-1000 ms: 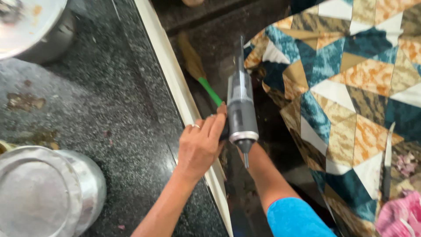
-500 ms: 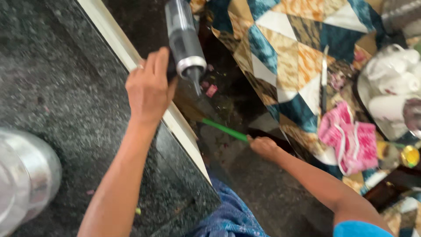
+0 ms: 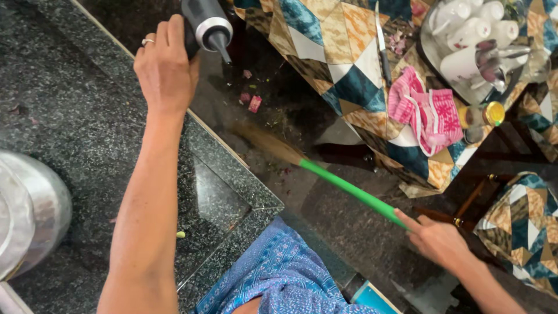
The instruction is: The person sweeps debris from a dark tiled floor into a blue plastic tub using a handheld broom while holding a portable vacuum cleaner.
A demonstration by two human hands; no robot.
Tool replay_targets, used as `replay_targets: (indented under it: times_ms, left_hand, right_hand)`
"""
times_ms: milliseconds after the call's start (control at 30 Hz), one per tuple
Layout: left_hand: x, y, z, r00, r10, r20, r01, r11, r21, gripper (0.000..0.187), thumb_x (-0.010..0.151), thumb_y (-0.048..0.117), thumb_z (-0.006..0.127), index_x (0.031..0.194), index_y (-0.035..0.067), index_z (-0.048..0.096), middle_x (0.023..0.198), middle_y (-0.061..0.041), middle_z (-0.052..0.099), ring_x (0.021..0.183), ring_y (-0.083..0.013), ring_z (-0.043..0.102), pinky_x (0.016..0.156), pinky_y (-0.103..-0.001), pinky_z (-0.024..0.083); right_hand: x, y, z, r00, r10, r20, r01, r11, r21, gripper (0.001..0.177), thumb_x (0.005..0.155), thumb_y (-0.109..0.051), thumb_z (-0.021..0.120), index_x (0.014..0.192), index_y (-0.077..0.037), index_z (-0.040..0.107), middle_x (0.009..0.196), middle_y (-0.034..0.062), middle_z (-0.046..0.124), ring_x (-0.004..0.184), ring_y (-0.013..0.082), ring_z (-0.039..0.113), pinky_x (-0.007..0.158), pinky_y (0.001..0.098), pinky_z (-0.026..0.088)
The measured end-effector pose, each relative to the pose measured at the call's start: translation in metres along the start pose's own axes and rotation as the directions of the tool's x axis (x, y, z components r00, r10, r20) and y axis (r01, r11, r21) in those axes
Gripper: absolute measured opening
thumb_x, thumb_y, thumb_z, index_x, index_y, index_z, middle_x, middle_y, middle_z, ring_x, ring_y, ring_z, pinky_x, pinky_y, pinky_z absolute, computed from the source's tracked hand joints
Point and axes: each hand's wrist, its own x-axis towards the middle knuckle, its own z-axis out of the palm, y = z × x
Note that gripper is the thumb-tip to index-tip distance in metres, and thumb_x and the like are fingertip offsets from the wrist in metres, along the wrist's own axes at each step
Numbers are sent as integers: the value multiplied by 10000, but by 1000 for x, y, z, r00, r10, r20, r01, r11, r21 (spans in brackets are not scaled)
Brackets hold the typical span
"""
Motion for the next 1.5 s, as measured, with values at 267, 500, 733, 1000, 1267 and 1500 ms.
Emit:
replay_targets:
  times_ms: [267, 500, 733, 1000, 1267, 1500]
  left_hand:
    - [2, 3, -5, 999, 7, 35, -6, 1000, -13, 677, 773, 129, 903, 1322, 22, 521, 1173, -116, 627, 1009, -331, 644, 793, -434, 524]
    - [-1, -1, -4, 999, -15, 53, 15, 1000, -2, 665, 787, 85, 886, 1334, 27, 514, 1125, -132, 618, 1021, -366, 656, 819, -448, 529]
    - [-2, -2, -4, 999, -32, 38, 33, 999, -28, 666, 787, 65, 883, 1341, 29, 514, 1143, -127, 623, 1026, -360, 653, 836, -441, 527]
    - [-1, 0, -4, 999, -1, 37, 2, 1000, -29, 682, 765, 74, 894, 1330, 24, 515, 1148, -124, 629, 1048, -349, 648, 847, -450, 528]
    - [-3, -3, -2, 999, 17, 43, -16, 1000, -3, 681, 756, 71, 889, 1326, 31, 519, 1150, -128, 633, 1038, -355, 651, 836, -449, 527]
    - [-3, -6, 1, 999, 28, 32, -27, 1000, -8, 684, 753, 77, 885, 1328, 27, 516, 1152, -131, 628, 1051, -358, 648, 837, -450, 525]
  right_hand:
    - [163, -142, 67, 997, 70, -44, -8, 614, 789, 691, 876, -327, 734, 1510, -364, 461, 1065, 170, 754, 904, 289, 765, 816, 419, 568]
    - [348, -264, 110, 994, 76, 74, -89, 212, 973, 563, 865, -258, 705, 1409, -169, 591, 858, 204, 757, 736, 350, 741, 686, 438, 594]
    - [223, -237, 210, 980, 99, 173, -170, -39, 985, 393, 938, -212, 651, 1313, -103, 688, 630, 44, 609, 480, 116, 536, 454, 320, 440]
    - [31, -189, 113, 935, 44, 351, -329, -255, 909, 612, 902, -133, 690, 1495, -126, 538, 599, 7, 520, 452, 98, 464, 406, 278, 388]
    - [205, -222, 46, 989, -36, 141, -145, -336, 931, 523, 925, -164, 649, 1444, -118, 610, 671, 10, 600, 470, 74, 484, 387, 250, 368]
    - [216, -215, 80, 972, -48, 230, -221, -522, 824, 498, 929, -174, 667, 1410, -59, 612, 697, 32, 610, 487, 97, 516, 391, 251, 383]
